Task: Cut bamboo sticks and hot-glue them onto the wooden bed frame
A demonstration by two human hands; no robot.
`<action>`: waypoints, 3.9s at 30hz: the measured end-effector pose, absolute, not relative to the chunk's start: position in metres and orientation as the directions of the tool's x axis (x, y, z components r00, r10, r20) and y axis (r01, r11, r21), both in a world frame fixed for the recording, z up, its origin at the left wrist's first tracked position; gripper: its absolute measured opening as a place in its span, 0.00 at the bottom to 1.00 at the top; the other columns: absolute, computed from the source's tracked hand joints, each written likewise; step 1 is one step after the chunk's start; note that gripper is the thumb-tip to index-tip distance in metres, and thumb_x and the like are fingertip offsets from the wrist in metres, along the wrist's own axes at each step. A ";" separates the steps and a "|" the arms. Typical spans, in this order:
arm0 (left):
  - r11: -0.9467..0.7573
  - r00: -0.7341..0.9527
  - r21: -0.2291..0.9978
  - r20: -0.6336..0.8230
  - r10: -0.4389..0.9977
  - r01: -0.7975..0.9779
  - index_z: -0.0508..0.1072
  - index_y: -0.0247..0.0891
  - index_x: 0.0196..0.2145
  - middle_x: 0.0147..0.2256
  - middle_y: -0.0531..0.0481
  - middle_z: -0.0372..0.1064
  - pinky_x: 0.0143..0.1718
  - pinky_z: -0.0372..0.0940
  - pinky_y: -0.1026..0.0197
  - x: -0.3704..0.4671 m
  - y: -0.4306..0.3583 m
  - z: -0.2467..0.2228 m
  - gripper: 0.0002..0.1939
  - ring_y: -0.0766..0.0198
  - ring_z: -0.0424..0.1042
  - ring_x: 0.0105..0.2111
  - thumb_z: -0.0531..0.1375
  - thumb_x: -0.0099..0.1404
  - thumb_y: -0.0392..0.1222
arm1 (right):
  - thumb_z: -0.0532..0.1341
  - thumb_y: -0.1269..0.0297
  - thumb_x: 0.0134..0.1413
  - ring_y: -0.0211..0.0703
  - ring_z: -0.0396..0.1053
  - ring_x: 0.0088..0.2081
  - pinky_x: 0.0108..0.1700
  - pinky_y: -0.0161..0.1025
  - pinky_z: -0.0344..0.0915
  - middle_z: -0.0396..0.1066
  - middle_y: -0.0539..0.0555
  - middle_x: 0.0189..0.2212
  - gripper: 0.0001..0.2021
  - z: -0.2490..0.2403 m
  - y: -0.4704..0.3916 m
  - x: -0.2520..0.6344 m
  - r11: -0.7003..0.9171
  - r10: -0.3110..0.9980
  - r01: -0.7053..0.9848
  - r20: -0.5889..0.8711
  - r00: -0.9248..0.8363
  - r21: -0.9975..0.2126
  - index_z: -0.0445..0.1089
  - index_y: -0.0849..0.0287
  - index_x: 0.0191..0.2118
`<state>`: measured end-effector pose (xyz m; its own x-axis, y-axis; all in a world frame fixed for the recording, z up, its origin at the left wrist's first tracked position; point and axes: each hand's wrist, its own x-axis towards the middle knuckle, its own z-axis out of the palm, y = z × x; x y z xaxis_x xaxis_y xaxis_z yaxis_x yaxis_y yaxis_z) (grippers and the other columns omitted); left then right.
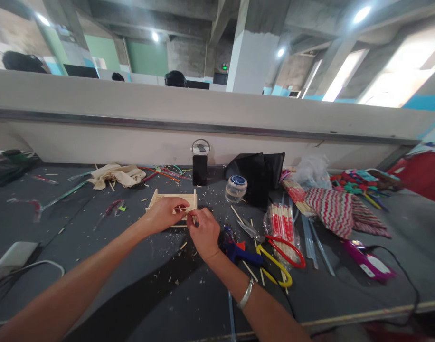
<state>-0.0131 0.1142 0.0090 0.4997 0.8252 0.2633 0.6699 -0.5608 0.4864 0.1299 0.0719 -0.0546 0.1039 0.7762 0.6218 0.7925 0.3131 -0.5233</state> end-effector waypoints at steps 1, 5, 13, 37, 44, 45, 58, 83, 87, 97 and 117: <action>-0.562 0.500 0.489 0.266 0.824 0.667 0.77 0.38 0.35 0.35 0.47 0.77 0.35 0.65 0.60 -0.013 0.114 0.009 0.10 0.59 0.74 0.34 0.57 0.57 0.34 | 0.58 0.68 0.54 0.36 0.63 0.28 0.32 0.32 0.57 0.66 0.48 0.25 0.06 -0.055 0.072 0.130 0.308 0.777 0.795 0.621 0.107 -0.523 0.73 0.55 0.31; -0.574 0.516 0.460 0.258 0.817 0.678 0.77 0.37 0.33 0.32 0.48 0.76 0.33 0.64 0.61 -0.013 0.115 0.010 0.09 0.59 0.73 0.33 0.57 0.58 0.36 | 0.59 0.68 0.54 0.37 0.64 0.28 0.31 0.32 0.56 0.66 0.48 0.25 0.05 -0.056 0.072 0.129 0.292 0.778 0.804 0.617 0.115 -0.518 0.73 0.55 0.31; -0.581 0.524 0.419 0.253 0.813 0.698 0.78 0.38 0.32 0.31 0.48 0.76 0.33 0.62 0.62 -0.012 0.117 0.008 0.09 0.60 0.72 0.32 0.57 0.58 0.36 | 0.59 0.67 0.55 0.37 0.65 0.29 0.32 0.32 0.57 0.67 0.49 0.26 0.05 -0.058 0.072 0.129 0.285 0.782 0.810 0.613 0.113 -0.513 0.73 0.55 0.33; -0.563 0.509 0.377 0.242 0.826 0.735 0.76 0.37 0.30 0.29 0.49 0.75 0.31 0.59 0.62 -0.009 0.118 0.008 0.09 0.60 0.71 0.31 0.55 0.57 0.34 | 0.59 0.67 0.57 0.37 0.67 0.30 0.34 0.32 0.58 0.69 0.49 0.29 0.05 -0.061 0.072 0.131 0.315 0.798 0.783 0.596 0.088 -0.537 0.72 0.55 0.34; -0.544 0.493 0.374 0.230 0.839 0.751 0.76 0.38 0.30 0.30 0.49 0.75 0.32 0.60 0.63 -0.009 0.120 0.006 0.08 0.60 0.72 0.32 0.57 0.57 0.34 | 0.59 0.68 0.56 0.36 0.66 0.29 0.34 0.32 0.59 0.67 0.48 0.26 0.05 -0.061 0.073 0.133 0.360 0.777 0.750 0.624 0.088 -0.555 0.72 0.56 0.32; -0.542 0.492 0.374 0.229 0.840 0.752 0.76 0.37 0.30 0.30 0.49 0.75 0.32 0.60 0.63 -0.009 0.120 0.005 0.08 0.60 0.72 0.32 0.57 0.57 0.34 | 0.59 0.67 0.56 0.36 0.65 0.29 0.33 0.32 0.59 0.67 0.48 0.26 0.04 -0.061 0.073 0.134 0.367 0.772 0.746 0.629 0.089 -0.556 0.72 0.57 0.32; -0.553 0.529 0.361 0.174 0.831 0.751 0.76 0.37 0.35 0.34 0.49 0.76 0.36 0.63 0.62 -0.015 0.125 0.015 0.14 0.61 0.72 0.34 0.55 0.52 0.28 | 0.59 0.68 0.55 0.36 0.64 0.27 0.33 0.32 0.59 0.64 0.47 0.24 0.04 -0.062 0.072 0.141 0.381 0.743 0.746 0.661 0.105 -0.546 0.71 0.57 0.30; -0.559 0.527 0.397 0.197 0.827 0.728 0.77 0.37 0.32 0.32 0.48 0.76 0.33 0.62 0.63 -0.012 0.123 0.011 0.09 0.61 0.72 0.33 0.56 0.57 0.36 | 0.58 0.63 0.59 0.39 0.65 0.31 0.35 0.34 0.56 0.68 0.50 0.25 0.08 -0.061 0.076 0.132 0.367 0.694 0.872 0.720 -0.024 -0.325 0.71 0.57 0.31; -0.561 0.528 0.406 0.201 0.825 0.722 0.77 0.37 0.32 0.32 0.49 0.76 0.33 0.61 0.63 -0.013 0.123 0.010 0.09 0.62 0.71 0.32 0.56 0.57 0.37 | 0.58 0.63 0.60 0.39 0.65 0.31 0.35 0.34 0.56 0.68 0.50 0.25 0.08 -0.062 0.077 0.132 0.360 0.689 0.877 0.724 -0.020 -0.318 0.71 0.57 0.31; -0.550 0.519 0.426 0.198 0.831 0.718 0.77 0.37 0.31 0.29 0.51 0.75 0.31 0.60 0.64 -0.012 0.122 0.011 0.09 0.63 0.71 0.30 0.56 0.58 0.36 | 0.57 0.64 0.60 0.38 0.66 0.30 0.34 0.34 0.58 0.68 0.50 0.25 0.08 -0.063 0.077 0.131 0.363 0.687 0.873 0.727 -0.013 -0.326 0.70 0.56 0.30; -0.553 0.520 0.433 0.204 0.830 0.712 0.78 0.37 0.31 0.30 0.50 0.76 0.32 0.61 0.64 -0.012 0.124 0.009 0.09 0.63 0.71 0.31 0.56 0.59 0.37 | 0.57 0.64 0.60 0.38 0.65 0.29 0.33 0.34 0.57 0.68 0.50 0.25 0.09 -0.064 0.077 0.132 0.355 0.691 0.870 0.723 0.002 -0.343 0.70 0.57 0.29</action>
<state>-0.0123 0.1243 0.0085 0.5200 0.8295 0.2036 0.7122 -0.5527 0.4328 0.1318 0.0775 -0.0639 0.0024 0.6913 0.7226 0.8696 0.3553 -0.3428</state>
